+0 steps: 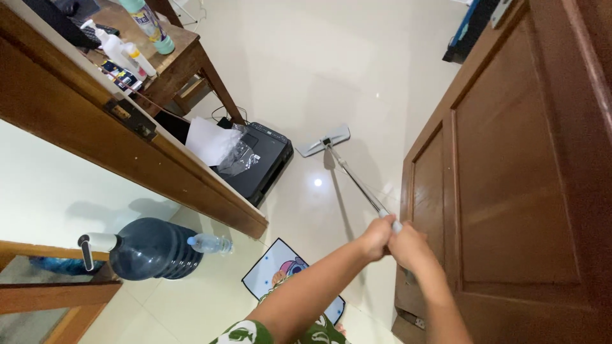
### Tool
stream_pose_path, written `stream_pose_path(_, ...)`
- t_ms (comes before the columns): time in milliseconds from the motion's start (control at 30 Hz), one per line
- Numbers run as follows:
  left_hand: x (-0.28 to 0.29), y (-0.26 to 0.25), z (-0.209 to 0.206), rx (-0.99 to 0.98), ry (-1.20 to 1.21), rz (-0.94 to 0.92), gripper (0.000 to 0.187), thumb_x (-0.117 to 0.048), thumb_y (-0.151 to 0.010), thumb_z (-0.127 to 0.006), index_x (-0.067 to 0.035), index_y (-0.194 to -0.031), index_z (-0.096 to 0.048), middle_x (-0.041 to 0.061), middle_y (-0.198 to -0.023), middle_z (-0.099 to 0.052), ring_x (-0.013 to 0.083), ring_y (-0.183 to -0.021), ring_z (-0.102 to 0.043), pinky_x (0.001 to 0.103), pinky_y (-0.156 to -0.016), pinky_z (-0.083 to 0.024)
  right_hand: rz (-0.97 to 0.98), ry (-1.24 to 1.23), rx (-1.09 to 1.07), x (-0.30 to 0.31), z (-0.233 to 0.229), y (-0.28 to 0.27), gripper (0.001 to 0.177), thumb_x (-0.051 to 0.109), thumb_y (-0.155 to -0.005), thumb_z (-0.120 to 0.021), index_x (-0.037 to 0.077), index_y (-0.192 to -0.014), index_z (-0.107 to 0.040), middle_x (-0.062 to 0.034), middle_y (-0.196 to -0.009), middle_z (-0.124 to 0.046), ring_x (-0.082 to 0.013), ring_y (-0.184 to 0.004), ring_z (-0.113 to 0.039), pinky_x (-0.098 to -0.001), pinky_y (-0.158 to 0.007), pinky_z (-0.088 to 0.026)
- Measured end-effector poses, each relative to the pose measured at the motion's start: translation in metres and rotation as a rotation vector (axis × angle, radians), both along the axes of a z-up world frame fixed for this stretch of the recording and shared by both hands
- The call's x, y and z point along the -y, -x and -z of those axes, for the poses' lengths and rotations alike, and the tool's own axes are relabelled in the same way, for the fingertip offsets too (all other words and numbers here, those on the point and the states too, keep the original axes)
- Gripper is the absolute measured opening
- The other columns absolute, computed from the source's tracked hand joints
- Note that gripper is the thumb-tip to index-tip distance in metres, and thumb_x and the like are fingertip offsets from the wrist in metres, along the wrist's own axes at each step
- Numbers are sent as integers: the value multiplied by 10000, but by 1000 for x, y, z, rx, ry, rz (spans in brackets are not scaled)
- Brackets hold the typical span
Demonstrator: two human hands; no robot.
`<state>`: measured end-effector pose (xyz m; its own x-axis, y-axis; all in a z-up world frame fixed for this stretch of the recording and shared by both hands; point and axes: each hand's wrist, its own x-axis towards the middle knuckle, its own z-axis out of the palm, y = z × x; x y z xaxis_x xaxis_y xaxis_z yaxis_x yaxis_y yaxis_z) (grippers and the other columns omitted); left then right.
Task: The person mops various areas of the house including a hallway, kitchen, and bathroom.
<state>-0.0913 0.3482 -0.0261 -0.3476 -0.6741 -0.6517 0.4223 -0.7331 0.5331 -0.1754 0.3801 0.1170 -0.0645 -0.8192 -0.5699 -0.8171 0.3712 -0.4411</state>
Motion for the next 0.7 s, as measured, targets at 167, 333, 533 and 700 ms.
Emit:
stream_pose_path(167, 57, -62, 43, 91, -109, -135, 493, -455, -1062, -451, -14, -1252, -559, 177, -1128, -676, 335, -981, -679, 538, -819, -571, 72, -33, 128, 57, 27, -66, 499, 280, -930, -580, -27, -1316, -505, -304, -1070, -706, -385, -779, -746, -479, -633, -614)
stream_pose_path(333, 123, -123, 61, 129, -144, -151, 541, -519, -1046, -486, -26, -1255, -566, 159, -1142, -686, 303, -970, -702, 507, -812, -595, 86, -66, 162, 132, 52, -122, 503, 307, -971, -521, -36, -1335, -468, -305, -1052, -714, -389, -721, -745, -479, -589, -605)
stream_pose_path(533, 220, -184, 83, 41, -171, -292, 506, -468, -1038, -572, 7, -1210, -580, 165, -1075, -654, 330, -896, -666, 500, -754, -576, 127, -119, 178, 250, 73, -186, 484, 309, -974, -520, -18, -1327, -469, -290, -1076, -704, -405, -750, -742, -482, -603, -593)
stream_pose_path(700, 300, -223, 76, -59, -175, -383, 467, -443, -1046, -536, -24, -1243, -596, 152, -1147, -679, 305, -1022, -661, 456, -871, -563, 30, -8, 104, 344, 110, -222, 445, 289, -986, -521, -38, -1286, -491, -315, -1095, -708, -422, -870, -743, -466, -671, -603)
